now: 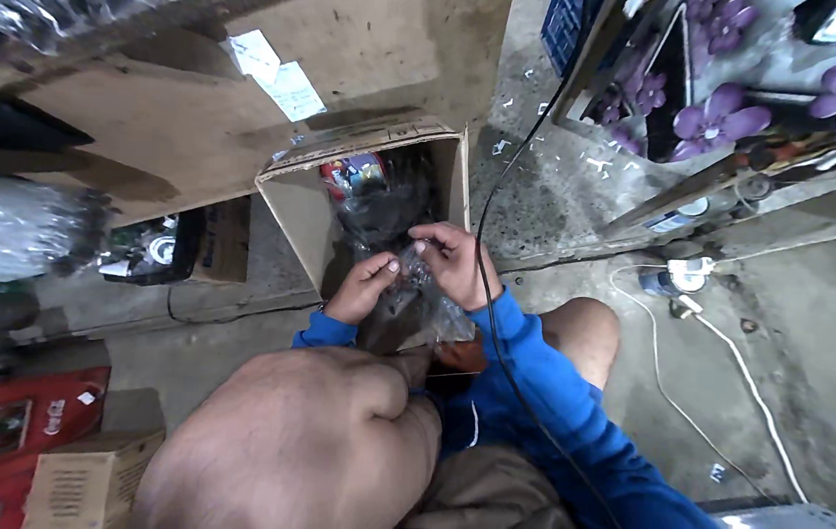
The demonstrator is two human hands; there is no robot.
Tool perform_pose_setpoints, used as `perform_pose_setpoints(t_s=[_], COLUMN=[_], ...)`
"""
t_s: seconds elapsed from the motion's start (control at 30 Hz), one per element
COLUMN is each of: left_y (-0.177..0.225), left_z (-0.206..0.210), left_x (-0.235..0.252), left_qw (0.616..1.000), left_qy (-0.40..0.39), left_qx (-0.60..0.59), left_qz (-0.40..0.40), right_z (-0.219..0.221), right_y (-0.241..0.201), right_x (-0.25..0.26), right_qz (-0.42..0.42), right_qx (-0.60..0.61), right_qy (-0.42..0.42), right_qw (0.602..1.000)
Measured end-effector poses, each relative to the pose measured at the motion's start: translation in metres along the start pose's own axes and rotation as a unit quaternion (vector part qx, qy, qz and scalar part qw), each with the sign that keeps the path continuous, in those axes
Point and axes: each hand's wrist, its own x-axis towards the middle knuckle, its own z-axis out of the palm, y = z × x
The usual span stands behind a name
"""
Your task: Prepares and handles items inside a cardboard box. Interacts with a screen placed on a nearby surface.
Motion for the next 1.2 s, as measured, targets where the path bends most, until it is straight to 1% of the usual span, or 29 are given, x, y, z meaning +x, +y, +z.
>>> perform_pose_setpoints(t_s=[0.03, 0.07, 0.1, 0.13, 0.17, 0.2, 0.23, 0.27, 0.3, 0.43, 0.5, 0.57, 0.6, 0.67, 0.73, 0.87, 0.97, 1.03, 1.13, 1.2], left_y=[0.062, 0.098, 0.095, 0.052, -0.018, -0.057, -0.073, -0.077, -0.082, -0.094, -0.093, -0.092, -0.090, -0.084, -0.077, -0.088, -0.093, -0.093, -0.093, -0.092], left_z=[0.004, 0.008, 0.008, 0.003, 0.000, -0.003, -0.007, -0.010, -0.012, -0.014, -0.013, -0.013, -0.012, -0.008, -0.004, -0.005, -0.008, -0.010, -0.013, -0.014], left_x=[-0.006, -0.007, -0.006, -0.003, 0.005, 0.013, 0.017, 0.020, 0.020, 0.019, 0.019, 0.021, 0.023, 0.024, 0.025, 0.024, 0.023, 0.023, 0.021, 0.019], left_qw=[0.995, 0.987, 0.987, 0.995, 0.998, 0.997, 0.994, 0.990, 0.988, 0.993, 0.995, 0.998, 0.999, 0.996, 0.990, 0.984, 0.985, 0.986, 0.984, 0.978], left_qy=[-0.014, -0.015, -0.016, -0.021, -0.012, 0.000, 0.005, 0.004, -0.002, -0.036, -0.036, -0.029, -0.017, 0.028, 0.050, 0.045, 0.029, 0.015, -0.010, -0.019], left_qx=[0.024, 0.032, 0.025, -0.003, -0.064, -0.077, -0.060, -0.036, -0.017, 0.023, 0.032, 0.005, -0.022, -0.073, -0.117, -0.155, -0.162, -0.156, -0.165, -0.188], left_qz=[-0.098, -0.155, -0.158, -0.097, 0.000, -0.028, -0.090, -0.137, -0.153, -0.112, -0.088, -0.056, -0.041, -0.044, -0.059, -0.070, -0.061, -0.057, -0.065, -0.084], right_z=[0.000, -0.002, -0.005, -0.007, -0.007, -0.005, -0.002, 0.002, 0.005, 0.007, 0.004, 0.003, 0.003, 0.010, 0.019, 0.021, 0.018, 0.016, 0.008, 0.005], right_y=[0.003, 0.004, 0.004, 0.004, 0.005, 0.006, 0.007, 0.008, 0.009, 0.013, 0.012, 0.012, 0.013, 0.013, 0.009, 0.011, 0.012, 0.014, 0.011, 0.012], right_x=[0.000, 0.000, 0.000, -0.001, -0.001, -0.001, 0.000, 0.002, 0.005, 0.016, 0.017, 0.018, 0.018, 0.016, 0.013, 0.015, 0.015, 0.015, 0.014, 0.014], right_qz=[-0.019, -0.028, -0.022, -0.008, 0.003, 0.010, 0.013, 0.012, 0.014, 0.016, 0.007, -0.015, -0.030, -0.053, -0.060, -0.083, -0.106, -0.117, -0.081, -0.070], right_qx=[-0.004, 0.011, 0.035, 0.061, 0.080, 0.086, 0.080, 0.075, 0.075, 0.107, 0.086, 0.039, 0.006, -0.040, -0.059, -0.070, -0.093, -0.087, -0.056, -0.024], right_qy=[0.024, 0.043, 0.054, 0.058, 0.066, 0.075, 0.083, 0.093, 0.103, 0.137, 0.131, 0.092, 0.059, 0.000, -0.028, -0.051, -0.034, -0.014, 0.012, 0.075], right_qw=[1.000, 0.999, 0.998, 0.996, 0.995, 0.993, 0.993, 0.993, 0.992, 0.985, 0.988, 0.995, 0.998, 0.998, 0.996, 0.993, 0.989, 0.989, 0.995, 0.994])
